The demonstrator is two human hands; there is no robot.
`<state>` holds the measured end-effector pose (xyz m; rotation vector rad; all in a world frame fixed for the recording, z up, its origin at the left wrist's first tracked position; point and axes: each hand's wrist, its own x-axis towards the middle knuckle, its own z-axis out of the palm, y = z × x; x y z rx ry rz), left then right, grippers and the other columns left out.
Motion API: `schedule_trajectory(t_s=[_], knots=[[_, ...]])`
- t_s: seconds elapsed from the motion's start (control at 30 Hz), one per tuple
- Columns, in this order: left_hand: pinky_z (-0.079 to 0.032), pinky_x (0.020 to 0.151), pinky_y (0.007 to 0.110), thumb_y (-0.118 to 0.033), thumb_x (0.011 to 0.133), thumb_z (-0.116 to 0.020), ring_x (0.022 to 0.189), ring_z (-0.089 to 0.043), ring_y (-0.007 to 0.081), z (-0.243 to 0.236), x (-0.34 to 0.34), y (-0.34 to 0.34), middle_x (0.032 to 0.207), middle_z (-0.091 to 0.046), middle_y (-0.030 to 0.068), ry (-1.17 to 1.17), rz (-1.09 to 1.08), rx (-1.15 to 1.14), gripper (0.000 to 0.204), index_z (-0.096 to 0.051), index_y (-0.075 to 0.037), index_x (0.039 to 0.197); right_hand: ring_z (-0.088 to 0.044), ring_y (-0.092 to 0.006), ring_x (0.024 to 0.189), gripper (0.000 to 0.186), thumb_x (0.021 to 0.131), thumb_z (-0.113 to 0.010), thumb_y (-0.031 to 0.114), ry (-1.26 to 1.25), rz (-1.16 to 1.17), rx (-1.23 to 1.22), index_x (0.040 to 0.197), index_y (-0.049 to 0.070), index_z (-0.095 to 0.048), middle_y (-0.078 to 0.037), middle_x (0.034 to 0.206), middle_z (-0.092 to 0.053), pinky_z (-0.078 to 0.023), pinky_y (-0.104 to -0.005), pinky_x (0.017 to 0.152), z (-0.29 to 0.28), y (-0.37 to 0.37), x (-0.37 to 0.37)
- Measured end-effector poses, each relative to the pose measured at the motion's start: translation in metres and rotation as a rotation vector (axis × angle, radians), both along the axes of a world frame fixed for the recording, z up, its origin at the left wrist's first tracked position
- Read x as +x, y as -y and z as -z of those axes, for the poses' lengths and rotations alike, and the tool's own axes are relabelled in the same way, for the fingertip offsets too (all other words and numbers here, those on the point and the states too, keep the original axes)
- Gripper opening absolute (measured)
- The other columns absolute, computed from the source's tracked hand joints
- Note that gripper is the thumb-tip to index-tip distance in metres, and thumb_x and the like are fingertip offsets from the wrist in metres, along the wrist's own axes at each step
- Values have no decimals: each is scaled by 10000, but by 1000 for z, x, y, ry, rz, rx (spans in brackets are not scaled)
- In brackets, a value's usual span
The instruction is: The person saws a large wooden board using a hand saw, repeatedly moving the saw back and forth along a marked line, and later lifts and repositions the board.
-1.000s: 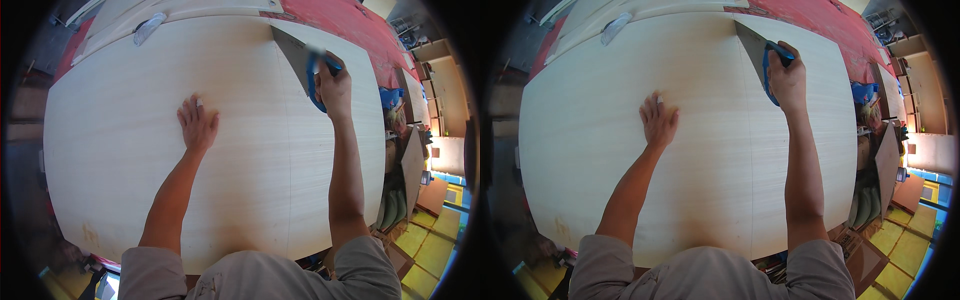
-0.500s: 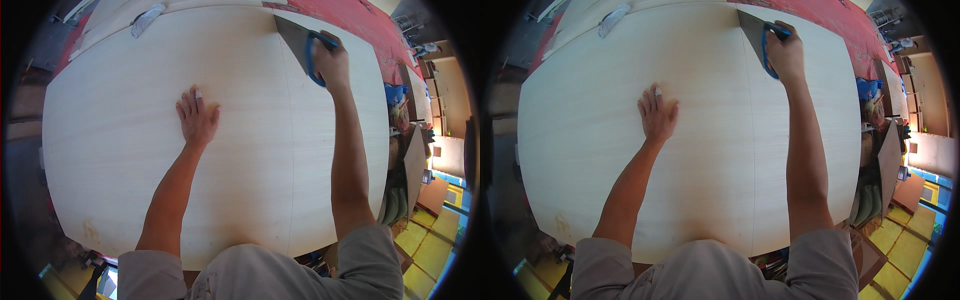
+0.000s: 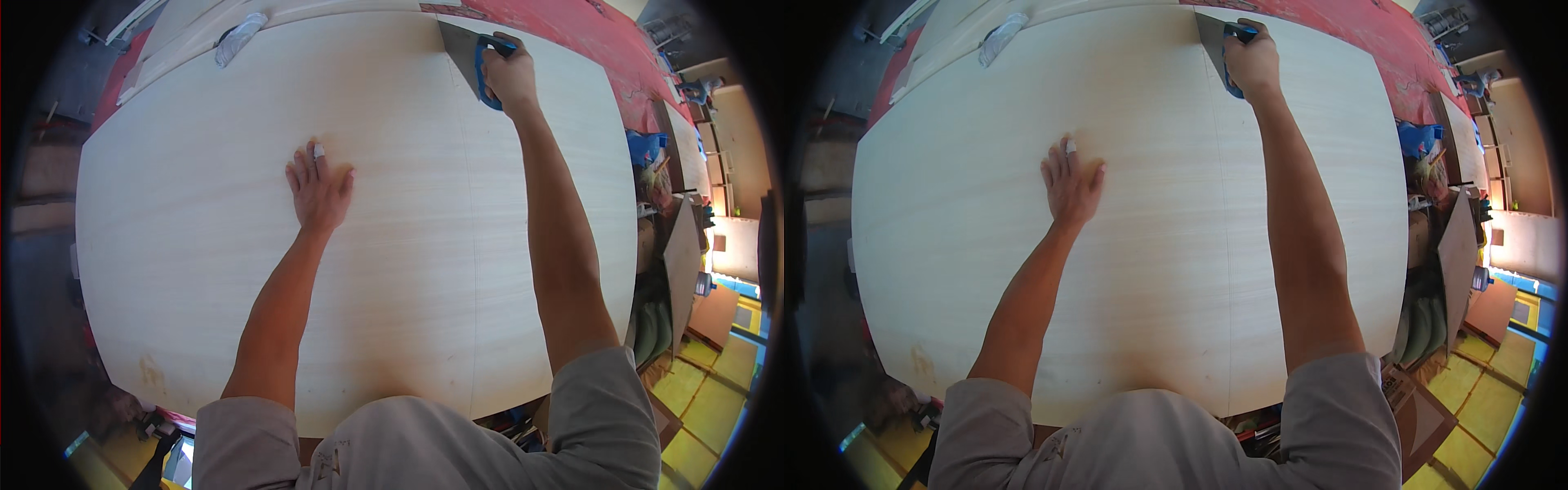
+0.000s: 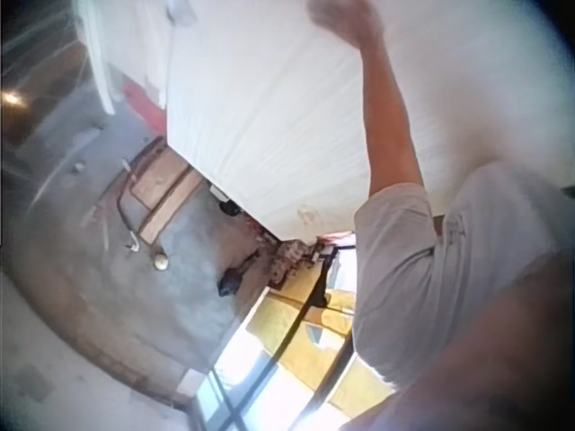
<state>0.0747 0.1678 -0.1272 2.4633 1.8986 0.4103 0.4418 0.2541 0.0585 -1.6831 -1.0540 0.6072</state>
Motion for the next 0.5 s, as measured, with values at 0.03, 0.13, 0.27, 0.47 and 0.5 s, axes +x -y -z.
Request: schedule_trajectory(t_s=[0.03, 0.13, 0.27, 0.47, 0.5], knots=[[-172, 1330, 665, -621, 1121, -485, 1642, -274, 489, 6, -8, 6, 1786, -328, 220, -34, -12, -9, 866, -357, 46, 1659, -622, -154, 538, 511, 963, -665, 139, -10, -14, -2, 1449, -10, -611, -102, 781, -707, -508, -338, 505, -19, 35, -15], [-241, 1284, 683, -583, 1115, -540, 1593, -332, 524, 2, -14, 10, 1760, -361, 231, -15, 14, 80, 847, -371, 67, 1631, -587, -114, 568, 493, 976, -674, 139, 8, 1, 23, 1441, -16, -624, -67, 746, -675, -462, -294, 497, -64, 126, -46], [-217, 1306, 679, -584, 1117, -535, 1602, -329, 518, -7, -16, 12, 1763, -353, 236, -4, 6, 50, 842, -369, 54, 1641, -718, -189, 720, 465, 978, -693, 168, 197, 11, 109, 1407, -10, -655, -126, 861, -757, -595, -353, 688, -18, 70, -26], [-151, 1342, 665, -626, 1118, -496, 1649, -261, 498, 1, 9, 7, 1786, -328, 232, 67, 27, -13, 888, -335, 47, 1675, -698, -233, 597, 499, 963, -649, 158, 119, 58, 8, 1443, 22, -639, -161, 843, -744, -561, -366, 602, 38, -22, 11], [-149, 1345, 661, -625, 1119, -495, 1649, -260, 498, 3, 8, 4, 1784, -333, 233, 41, 17, -13, 888, -334, 49, 1675, -741, -263, 622, 501, 955, -651, 172, 112, 70, -35, 1435, 28, -650, -193, 872, -772, -587, -379, 632, 24, -23, 13]])
